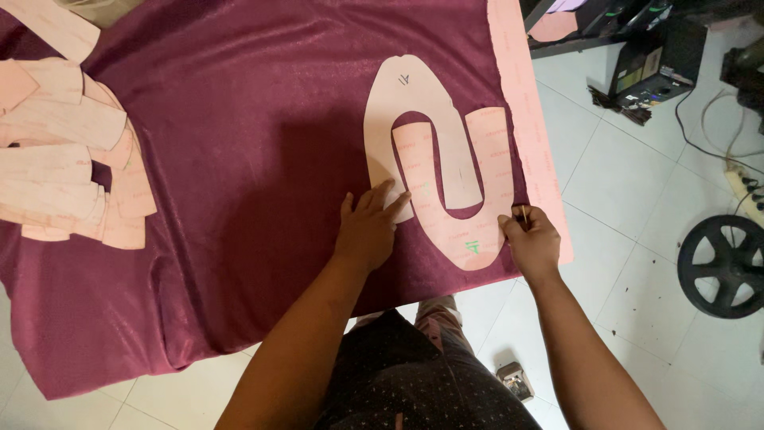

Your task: The person places paper pattern pieces on a large piece of maroon fabric and uses a small tool to trace the outlines. The person repositions the patterns multiple times to mark different sections of the fabric.

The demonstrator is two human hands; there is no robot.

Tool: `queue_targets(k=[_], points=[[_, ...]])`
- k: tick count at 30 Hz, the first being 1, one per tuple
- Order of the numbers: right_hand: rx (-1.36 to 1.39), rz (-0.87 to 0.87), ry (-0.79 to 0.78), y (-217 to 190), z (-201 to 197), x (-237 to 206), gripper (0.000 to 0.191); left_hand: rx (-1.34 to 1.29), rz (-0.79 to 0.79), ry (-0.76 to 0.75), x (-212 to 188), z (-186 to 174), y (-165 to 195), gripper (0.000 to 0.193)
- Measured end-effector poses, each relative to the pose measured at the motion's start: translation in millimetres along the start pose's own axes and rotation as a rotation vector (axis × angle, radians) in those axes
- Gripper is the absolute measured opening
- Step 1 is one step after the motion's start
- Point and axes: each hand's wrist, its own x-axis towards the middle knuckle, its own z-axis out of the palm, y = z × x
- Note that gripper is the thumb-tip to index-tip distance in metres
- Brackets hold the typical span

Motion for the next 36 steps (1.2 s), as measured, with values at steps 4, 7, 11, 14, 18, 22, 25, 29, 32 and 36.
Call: queue_targets(k=[4,7,11,14,18,22,25,29,32,36], points=[[-0.047,0.018,0.008,2,1,1,0.035,-0.078,0.016,0.088,2,4,-7,0.053],[-0.112,0.015,0.014,3,2,2,0.036,-0.049,0.053,0.161,4,4,-15,0.048],[-0.25,-0.082,0.051,-1,8,1,0.039,0.075,0.051,0.106,5,0,-16,0.046],[-0.287,-0.391,0.082,-13,20,-2,0.028,0.24,0.042,-0.182,12,3,0,0.034],[-0.226,-0.69,-0.001,-49,40,-6,0.018,0.138,-0.027,-0.012,26,12,31,0.053],[-0.268,-0.705,-0.173,-96,55,-18,0.022,0.559,-0.013,-0.28,36,19,56,0.057],[-0.177,-0.593,-0.462,-124,80,-24,0.021,0.578,-0.038,-0.234,36,28,59,0.062],[-0.376,-0.661,-0.686,-138,111,-20,0.019,0.434,-0.017,-0.243,32,47,60,0.059],[-0.466,-0.817,-0.719,-136,130,-17,0.016,0.383,-0.019,-0.251,33,58,59,0.056],[-0.585,-0.886,-0.753,-131,144,-13,0.012,0.319,-0.036,-0.26,34,63,53,0.053]])
